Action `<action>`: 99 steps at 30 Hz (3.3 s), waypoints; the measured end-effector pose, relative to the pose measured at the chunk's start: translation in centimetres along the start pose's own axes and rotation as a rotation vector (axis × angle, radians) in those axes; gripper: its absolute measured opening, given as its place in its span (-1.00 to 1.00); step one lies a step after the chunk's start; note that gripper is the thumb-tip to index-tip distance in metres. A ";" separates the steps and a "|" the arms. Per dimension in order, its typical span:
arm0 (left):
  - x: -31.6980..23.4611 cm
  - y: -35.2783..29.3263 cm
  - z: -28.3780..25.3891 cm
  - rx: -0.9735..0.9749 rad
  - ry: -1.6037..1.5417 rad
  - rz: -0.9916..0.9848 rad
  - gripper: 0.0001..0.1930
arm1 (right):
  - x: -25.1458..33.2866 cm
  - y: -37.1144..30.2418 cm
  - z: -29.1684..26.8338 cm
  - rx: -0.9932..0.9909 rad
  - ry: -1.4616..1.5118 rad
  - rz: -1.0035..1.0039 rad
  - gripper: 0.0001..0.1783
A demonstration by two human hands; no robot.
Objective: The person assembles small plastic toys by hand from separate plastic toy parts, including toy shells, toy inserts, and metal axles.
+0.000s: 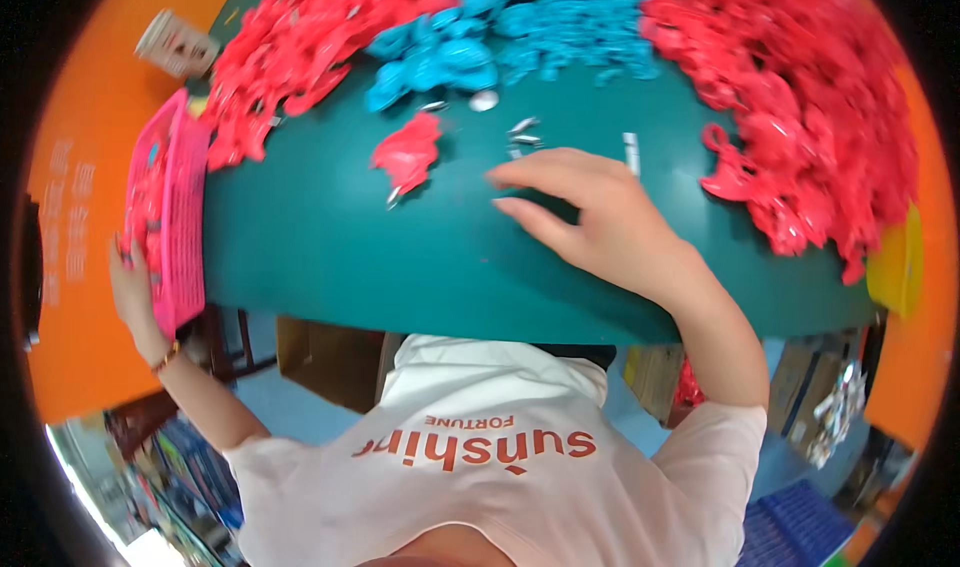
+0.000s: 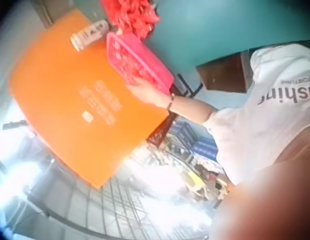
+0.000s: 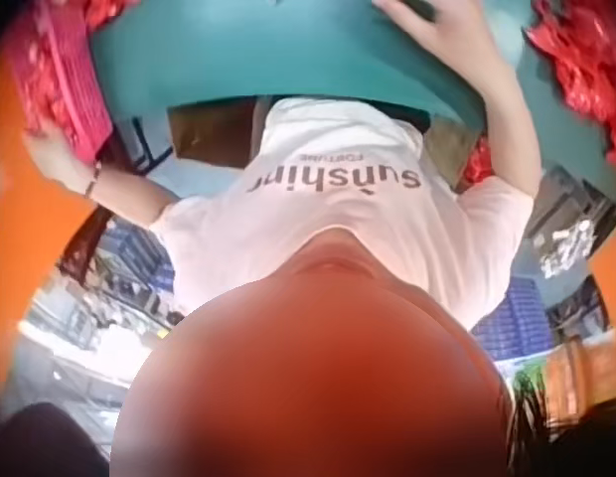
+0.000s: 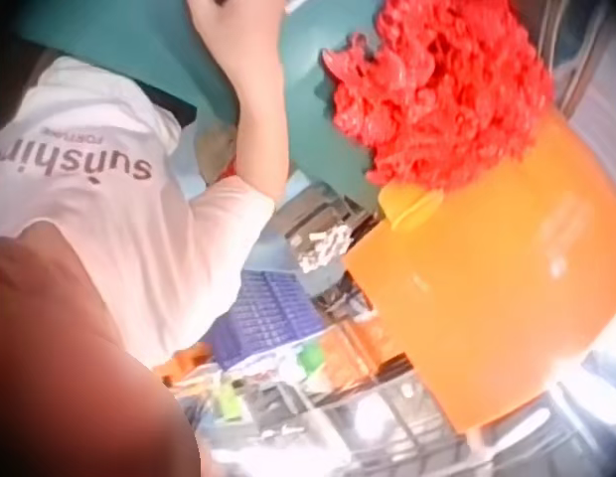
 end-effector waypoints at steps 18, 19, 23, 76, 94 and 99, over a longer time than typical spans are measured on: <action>4.1 -21.9 -20.8 -0.430 0.438 -0.027 -0.62 | -1.7 6.7 5.2 -0.107 0.631 -0.033 -0.82; 3.8 -22.6 -20.8 -0.432 0.451 -0.033 -0.62 | -4.1 6.6 3.7 -0.248 0.606 0.028 -0.77; -0.1 -23.0 -19.2 -0.397 0.382 0.100 -0.72 | -16.5 1.7 -5.0 -0.960 0.276 0.322 -0.73; -18.4 -18.6 -13.9 -0.166 -0.446 0.590 -0.81 | -3.9 -1.6 -10.6 -0.730 0.384 0.394 -0.51; -35.7 -16.4 -12.3 0.356 -0.760 1.296 -0.64 | -2.5 3.6 -5.6 -0.251 0.452 0.216 -0.46; -37.6 -18.0 -11.0 0.470 -0.501 1.467 -0.65 | -2.2 3.8 -5.1 -0.151 0.429 0.248 -0.48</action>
Point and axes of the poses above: each hand's wrist, its own y-axis towards the middle knuckle, its own z-axis out of the palm, x = y × z, the point moved 4 cm from there along y, towards the middle knuckle, and after that the axes turned 8 degrees about -z, right-handed, at the moved point
